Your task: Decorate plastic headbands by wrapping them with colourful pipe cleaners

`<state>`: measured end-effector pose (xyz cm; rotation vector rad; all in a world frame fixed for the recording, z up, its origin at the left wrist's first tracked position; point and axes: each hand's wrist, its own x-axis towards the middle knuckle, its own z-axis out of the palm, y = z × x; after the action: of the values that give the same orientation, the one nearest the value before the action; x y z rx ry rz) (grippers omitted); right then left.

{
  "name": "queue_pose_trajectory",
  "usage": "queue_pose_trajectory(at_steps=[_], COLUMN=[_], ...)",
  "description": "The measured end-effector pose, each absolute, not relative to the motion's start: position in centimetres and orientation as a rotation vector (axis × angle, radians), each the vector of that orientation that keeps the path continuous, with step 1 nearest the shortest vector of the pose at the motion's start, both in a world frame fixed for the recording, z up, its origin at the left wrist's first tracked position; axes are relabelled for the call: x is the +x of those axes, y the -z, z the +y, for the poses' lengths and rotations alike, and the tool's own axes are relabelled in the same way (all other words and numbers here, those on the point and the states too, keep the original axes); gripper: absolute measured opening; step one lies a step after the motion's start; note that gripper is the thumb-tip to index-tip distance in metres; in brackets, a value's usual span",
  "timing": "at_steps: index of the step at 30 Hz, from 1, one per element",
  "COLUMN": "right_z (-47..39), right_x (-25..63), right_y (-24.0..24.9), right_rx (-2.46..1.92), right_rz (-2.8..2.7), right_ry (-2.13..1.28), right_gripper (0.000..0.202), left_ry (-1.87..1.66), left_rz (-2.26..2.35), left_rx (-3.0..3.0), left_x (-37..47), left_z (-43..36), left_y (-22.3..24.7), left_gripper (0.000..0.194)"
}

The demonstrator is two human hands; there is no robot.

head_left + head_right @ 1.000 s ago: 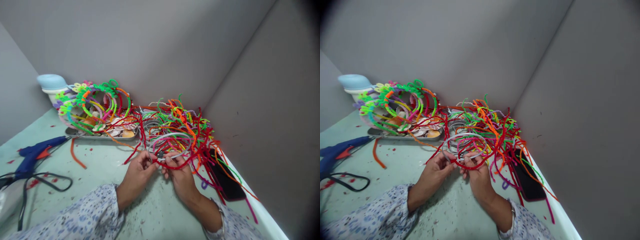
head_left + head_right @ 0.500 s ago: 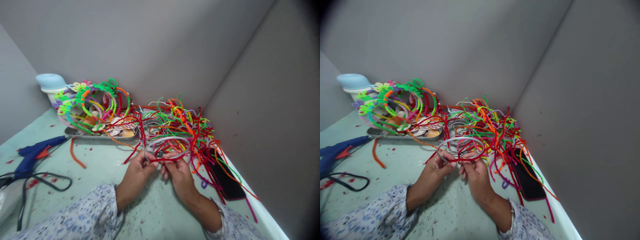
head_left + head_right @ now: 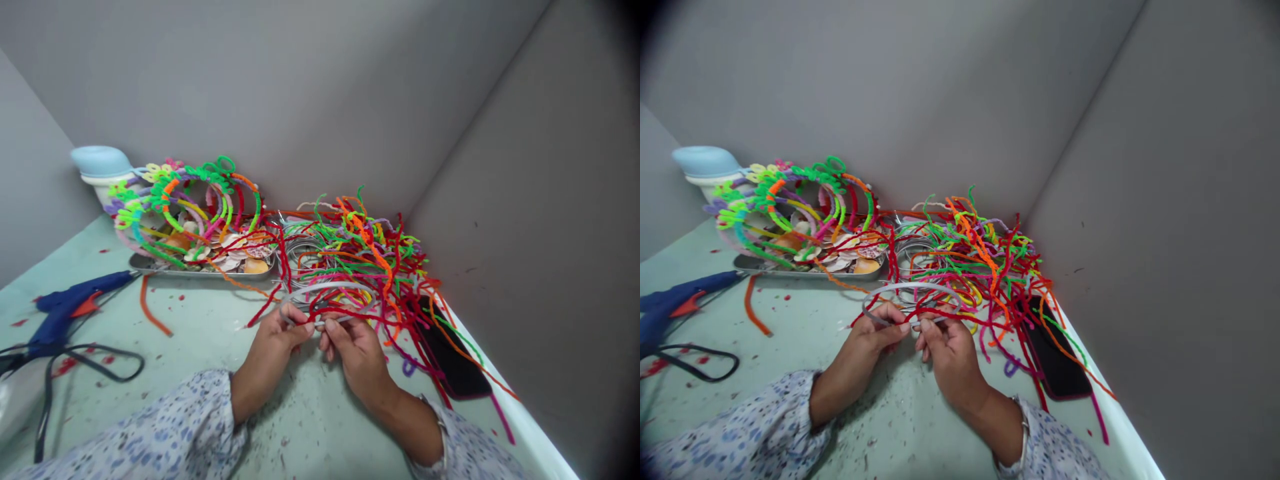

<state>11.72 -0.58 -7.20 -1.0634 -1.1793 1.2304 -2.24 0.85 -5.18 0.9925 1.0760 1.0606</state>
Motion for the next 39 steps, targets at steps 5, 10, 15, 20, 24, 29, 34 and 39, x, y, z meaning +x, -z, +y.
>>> queue_pose_trajectory(at_steps=[5, 10, 15, 20, 24, 29, 34, 39], right_z=[-0.33, -0.19, -0.44, -0.78, -0.96, -0.93, -0.51, -0.24], right_x=[11.63, 11.7, 11.76, 11.68, 11.6, 11.58, 11.52, 11.54], right_y=[6.98, 6.83, 7.08, 7.38, 7.59, 7.67, 7.26, 6.97], right_rx=[-1.047, -1.053, -1.064, -1.093, -1.106, -1.079, -1.051, -1.059], right_rz=[-1.127, -1.114, -1.178, -1.208, -1.226, -1.215, -1.095, -1.049], right_ry=[-1.234, -1.228, -1.211, -1.203, -1.212, -1.224, -1.236, -1.235], right_gripper=[0.021, 0.021, 0.024, 0.021, 0.022, 0.021, 0.022, 0.024], left_ry=[-1.061, -1.06, -1.053, -1.029, -1.031, -1.05, -1.029, -1.083], left_rz=[1.061, 1.077, 1.09, 1.138, 1.152, 1.113, 1.079, 1.086], left_rx=[1.094, 1.152, 1.121, 1.069, 1.061, 1.062, 1.112, 1.171], left_x=[-2.19, -2.29, -2.28, -2.17, -2.2, -2.32, -2.29, -2.22], left_z=[0.72, 0.73, 0.89, 0.81, 0.75, 0.79, 0.72, 0.58], left_y=[5.2, 5.41, 5.53, 5.35, 5.27, 5.59, 5.85, 5.71], left_gripper=[0.01, 0.014, 0.014, 0.009, 0.009, 0.012, 0.015, 0.009])
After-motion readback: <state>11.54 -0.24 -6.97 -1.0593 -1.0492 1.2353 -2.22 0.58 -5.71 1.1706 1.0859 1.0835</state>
